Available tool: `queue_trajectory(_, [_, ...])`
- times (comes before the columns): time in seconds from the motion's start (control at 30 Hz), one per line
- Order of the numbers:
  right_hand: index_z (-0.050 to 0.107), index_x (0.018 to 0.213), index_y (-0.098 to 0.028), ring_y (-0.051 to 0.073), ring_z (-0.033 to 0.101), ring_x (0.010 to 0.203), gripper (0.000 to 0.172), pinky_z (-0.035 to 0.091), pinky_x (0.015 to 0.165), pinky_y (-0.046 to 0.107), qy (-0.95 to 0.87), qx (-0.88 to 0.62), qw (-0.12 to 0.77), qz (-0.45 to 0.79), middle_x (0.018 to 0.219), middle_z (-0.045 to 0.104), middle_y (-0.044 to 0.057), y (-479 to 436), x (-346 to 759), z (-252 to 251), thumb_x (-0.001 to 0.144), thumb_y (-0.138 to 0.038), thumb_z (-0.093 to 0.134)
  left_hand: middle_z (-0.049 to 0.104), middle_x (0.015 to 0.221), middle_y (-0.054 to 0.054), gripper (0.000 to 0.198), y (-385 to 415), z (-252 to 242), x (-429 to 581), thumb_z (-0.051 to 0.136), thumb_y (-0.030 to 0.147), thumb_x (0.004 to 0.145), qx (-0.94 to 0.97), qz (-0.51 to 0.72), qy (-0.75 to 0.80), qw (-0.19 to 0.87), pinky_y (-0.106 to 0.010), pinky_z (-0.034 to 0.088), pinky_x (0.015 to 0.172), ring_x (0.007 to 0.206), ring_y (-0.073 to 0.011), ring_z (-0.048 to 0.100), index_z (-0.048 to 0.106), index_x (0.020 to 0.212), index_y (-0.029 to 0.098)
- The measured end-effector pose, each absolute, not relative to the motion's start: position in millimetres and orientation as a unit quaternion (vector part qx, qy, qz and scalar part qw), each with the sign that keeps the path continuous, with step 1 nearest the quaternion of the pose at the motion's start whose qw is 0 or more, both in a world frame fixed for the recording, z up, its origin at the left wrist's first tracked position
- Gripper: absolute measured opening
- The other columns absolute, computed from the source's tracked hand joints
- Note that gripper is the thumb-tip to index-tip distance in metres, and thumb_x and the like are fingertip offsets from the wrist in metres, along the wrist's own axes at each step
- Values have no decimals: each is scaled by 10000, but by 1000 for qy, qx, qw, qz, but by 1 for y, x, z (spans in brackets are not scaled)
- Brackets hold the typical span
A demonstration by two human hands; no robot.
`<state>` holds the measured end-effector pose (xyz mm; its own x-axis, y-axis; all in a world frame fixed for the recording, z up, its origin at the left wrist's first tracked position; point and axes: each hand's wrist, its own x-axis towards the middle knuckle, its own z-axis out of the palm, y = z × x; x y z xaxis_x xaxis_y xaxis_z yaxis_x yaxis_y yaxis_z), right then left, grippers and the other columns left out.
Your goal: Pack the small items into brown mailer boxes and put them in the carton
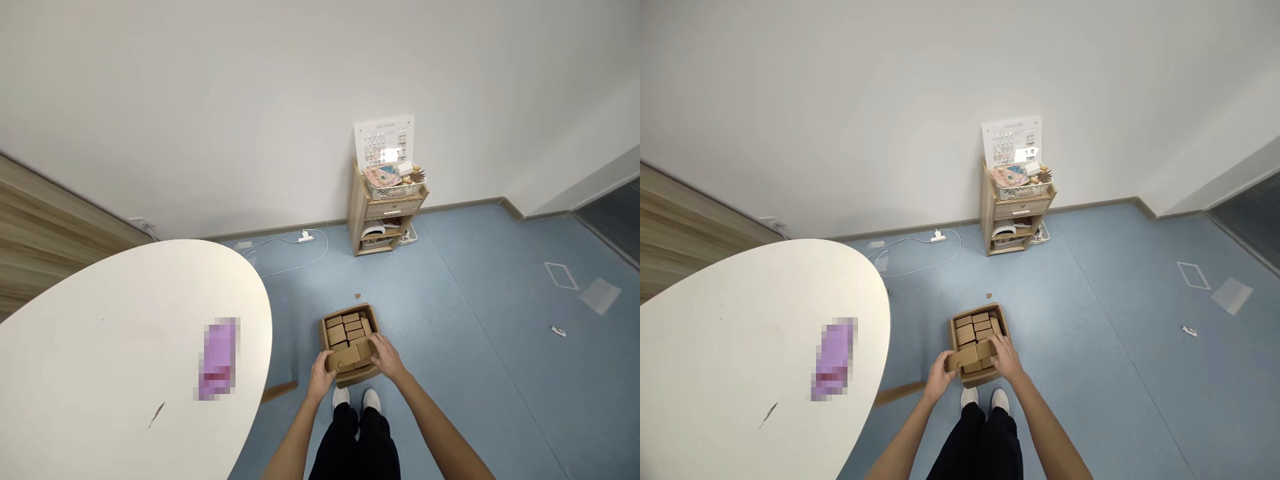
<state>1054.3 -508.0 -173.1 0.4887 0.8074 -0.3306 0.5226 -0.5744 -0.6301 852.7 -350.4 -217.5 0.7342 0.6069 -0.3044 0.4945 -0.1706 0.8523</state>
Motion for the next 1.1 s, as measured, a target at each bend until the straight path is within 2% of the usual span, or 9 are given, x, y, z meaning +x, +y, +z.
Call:
queue_trajectory(0.1, [503,1191,-257,210,571,1106,457,451,888,306,-441,-809,209,328,1206,592,39,-481,1087,-210,762,-123,581,504,1405,-112,603,-348,-274,869,556,161,730,733,36,468,493,-396,380,1096,1343,-256,438,466,1326,191])
queue_trajectory(0.17, [494,1194,-242,211,591,1060,431,458,846,298,-456,-814,173,315,1189,595,52,-461,1101,-243,786,-131,580,416,1492,-141,666,-351,-317,878,574,191,754,700,-17,538,469,-388,328,1140,1408,-264,350,400,1396,161])
queue_trajectory(0.33, [523,1155,-230,215,579,1054,357,457,847,293,-502,-824,85,250,1190,585,76,-411,1107,-334,821,-113,560,365,1529,-161,678,-364,-420,893,583,137,745,676,-156,575,434,-316,250,1173,1432,-241,306,413,1400,110])
queue_trajectory(0.57, [520,1183,-212,215,562,1058,371,463,836,291,-542,-804,47,241,1210,574,95,-362,1097,-433,843,-66,493,257,1581,-144,710,-371,-512,891,542,86,746,705,-180,564,390,-257,199,1182,1460,-209,235,367,1434,86])
queue_trajectory(0.67, [505,1228,-223,212,548,1070,419,469,836,290,-543,-802,44,246,1227,556,101,-351,1089,-461,855,-43,447,220,1595,-136,726,-374,-531,886,542,95,734,713,-152,563,390,-248,187,1185,1468,-202,209,354,1435,94])
queue_trajectory(0.83, [433,1354,-265,227,527,1140,616,469,890,318,-521,-811,81,254,1346,479,112,-347,1082,-483,810,22,412,152,1604,-170,716,-381,-538,879,538,121,722,712,-113,557,412,-335,226,1187,1468,-255,206,365,1416,78])
queue_trajectory(0.97, [338,1448,-254,279,495,1222,776,462,938,371,-502,-822,94,253,1475,379,150,-356,1085,-474,743,38,478,236,1584,-163,674,-382,-520,883,546,128,710,725,-91,553,400,-372,218,1191,1457,-278,240,432,1373,98])
queue_trajectory(1.1, [389,1432,-221,279,446,1276,732,442,988,401,-509,-824,77,239,1485,399,141,-375,1086,-441,748,29,462,256,1573,-182,651,-378,-478,896,550,125,713,738,-70,529,413,-393,219,1190,1457,-292,236,463,1356,76])
